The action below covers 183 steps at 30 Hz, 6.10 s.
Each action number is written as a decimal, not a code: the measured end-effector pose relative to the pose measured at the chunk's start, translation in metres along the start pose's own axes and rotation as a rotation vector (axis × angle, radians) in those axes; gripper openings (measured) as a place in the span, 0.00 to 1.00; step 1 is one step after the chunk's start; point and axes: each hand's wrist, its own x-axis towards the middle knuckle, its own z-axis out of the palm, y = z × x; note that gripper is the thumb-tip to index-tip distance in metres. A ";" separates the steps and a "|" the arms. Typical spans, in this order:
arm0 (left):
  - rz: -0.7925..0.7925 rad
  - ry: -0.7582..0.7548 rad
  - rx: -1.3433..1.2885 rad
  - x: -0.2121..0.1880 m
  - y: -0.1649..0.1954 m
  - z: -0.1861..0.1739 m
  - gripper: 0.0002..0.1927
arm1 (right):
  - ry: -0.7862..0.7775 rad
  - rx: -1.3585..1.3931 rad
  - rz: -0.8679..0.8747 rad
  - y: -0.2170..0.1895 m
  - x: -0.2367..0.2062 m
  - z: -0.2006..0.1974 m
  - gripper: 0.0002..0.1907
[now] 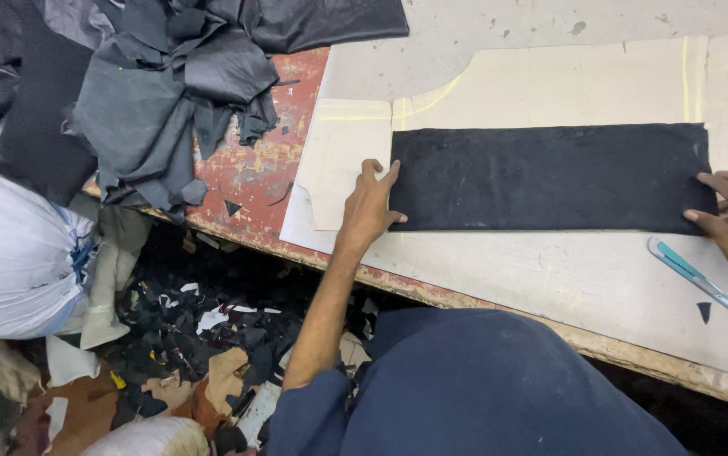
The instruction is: The person measures a paper pattern with a tape measure, marks it with chalk, then places a folded piece of black fabric on the pattern. They use a utility knife to cut the fabric along the pattern edges.
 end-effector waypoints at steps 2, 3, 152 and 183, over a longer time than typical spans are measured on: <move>-0.014 0.020 0.007 -0.003 0.004 -0.001 0.53 | 0.054 -0.285 0.009 -0.036 -0.005 -0.012 0.31; -0.036 0.041 0.015 -0.005 0.007 0.000 0.52 | 0.074 -0.277 -0.026 -0.054 -0.008 -0.018 0.29; 0.196 0.478 0.341 0.045 0.062 0.110 0.22 | 0.262 -0.098 0.206 -0.113 0.009 0.058 0.45; -0.002 0.278 0.339 0.035 0.068 0.116 0.47 | 0.205 -0.008 0.190 -0.115 0.044 0.040 0.46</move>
